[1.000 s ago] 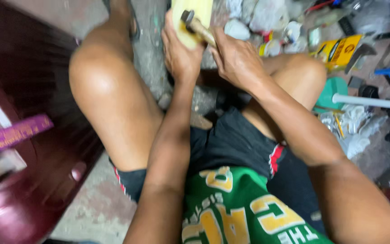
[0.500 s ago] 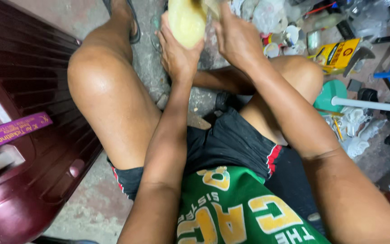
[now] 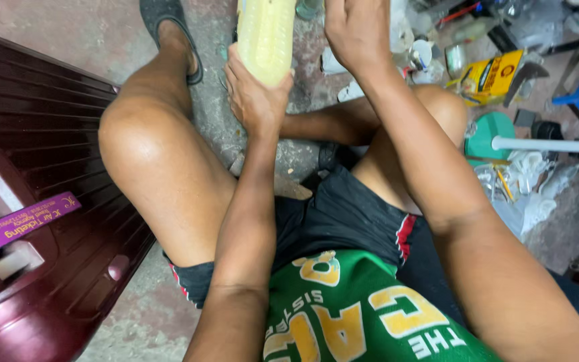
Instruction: The person is repairing a yellow and black sneaker. They use their fingers to press and smooth the sole, then use a hammer to tap the sole area to secure the repair.
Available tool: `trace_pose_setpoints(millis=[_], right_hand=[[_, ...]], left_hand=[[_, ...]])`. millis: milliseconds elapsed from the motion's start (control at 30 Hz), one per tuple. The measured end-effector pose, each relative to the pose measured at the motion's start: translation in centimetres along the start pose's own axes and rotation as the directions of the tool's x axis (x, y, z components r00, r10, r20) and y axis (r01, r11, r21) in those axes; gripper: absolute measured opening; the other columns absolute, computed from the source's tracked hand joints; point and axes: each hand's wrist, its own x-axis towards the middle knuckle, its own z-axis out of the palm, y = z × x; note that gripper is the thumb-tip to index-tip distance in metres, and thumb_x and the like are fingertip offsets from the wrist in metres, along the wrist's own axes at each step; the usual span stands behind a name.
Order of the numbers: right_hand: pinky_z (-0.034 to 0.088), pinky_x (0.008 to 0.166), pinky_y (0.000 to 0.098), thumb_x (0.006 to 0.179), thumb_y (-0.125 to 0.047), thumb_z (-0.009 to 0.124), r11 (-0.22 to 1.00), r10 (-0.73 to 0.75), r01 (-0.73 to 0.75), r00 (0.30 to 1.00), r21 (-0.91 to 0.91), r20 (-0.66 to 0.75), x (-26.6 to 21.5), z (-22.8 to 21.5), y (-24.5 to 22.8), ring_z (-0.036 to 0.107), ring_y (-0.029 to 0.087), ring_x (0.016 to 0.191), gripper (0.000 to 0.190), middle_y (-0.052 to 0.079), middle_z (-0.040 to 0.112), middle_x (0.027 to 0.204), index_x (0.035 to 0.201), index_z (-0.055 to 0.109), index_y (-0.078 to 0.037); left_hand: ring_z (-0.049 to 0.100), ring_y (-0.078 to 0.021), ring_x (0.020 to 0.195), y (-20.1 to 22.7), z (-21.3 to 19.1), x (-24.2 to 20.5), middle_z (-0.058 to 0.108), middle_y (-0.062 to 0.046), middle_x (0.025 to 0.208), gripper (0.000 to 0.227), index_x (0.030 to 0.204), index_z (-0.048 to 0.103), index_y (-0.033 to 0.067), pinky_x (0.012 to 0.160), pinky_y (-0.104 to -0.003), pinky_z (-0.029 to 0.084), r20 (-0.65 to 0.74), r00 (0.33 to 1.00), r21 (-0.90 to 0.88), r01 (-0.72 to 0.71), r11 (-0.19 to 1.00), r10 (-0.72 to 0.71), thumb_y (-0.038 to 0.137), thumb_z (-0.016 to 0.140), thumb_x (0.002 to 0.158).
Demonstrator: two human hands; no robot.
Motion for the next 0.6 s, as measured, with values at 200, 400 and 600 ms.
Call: trace_pose_setpoints(millis=[200, 400, 600], right_hand=[[0.046, 0.057, 0.0486, 0.098, -0.017, 0.064, 0.995, -0.047, 0.067, 0.965, -0.069, 0.259, 3.6, 0.9, 2.8, 0.063, 0.042, 0.067, 0.023, 0.027, 0.065, 0.078, 0.102, 0.064, 0.005], [0.048, 0.057, 0.0485, 0.102, -0.018, 0.054, 0.998, 0.049, -0.049, 0.999, 0.033, -0.005, 2.1, 1.9, 1.2, 0.063, 0.039, 0.062, 0.027, 0.026, 0.061, 0.069, 0.093, 0.064, 0.006], [0.050, 0.047, 0.0424, 0.103, -0.027, 0.050, 0.881, 0.434, -0.469, 0.755, -0.058, 0.491, 5.0, -1.7, 2.4, 0.064, 0.025, 0.050, 0.038, 0.011, 0.060, 0.058, 0.077, 0.063, -0.003]], left_hand=[[0.056, -0.0423, 0.121, 1.3, -0.3, 0.2, 0.057, -0.020, 0.127, 0.102, 0.141, 0.039, 0.0077, 0.098, -0.051, 0.047, 0.009, 1.000, 0.023, -0.024, 0.999, 0.023, 0.032, 0.096, 0.059], [0.057, -0.0421, 0.119, 0.7, -1.8, -1.5, 0.058, -0.020, 0.125, 0.098, 0.140, 0.041, 0.0059, 0.098, -0.050, 0.047, 0.011, 0.999, 0.062, 0.051, 0.997, -0.052, 0.031, 0.095, 0.062], [0.056, -0.0440, 0.118, 1.3, -1.0, -0.4, 0.057, -0.023, 0.126, 0.102, 0.141, 0.039, 0.0031, 0.097, -0.050, 0.047, 0.018, 0.999, 0.040, -0.027, 0.999, 0.026, 0.029, 0.095, 0.060]])
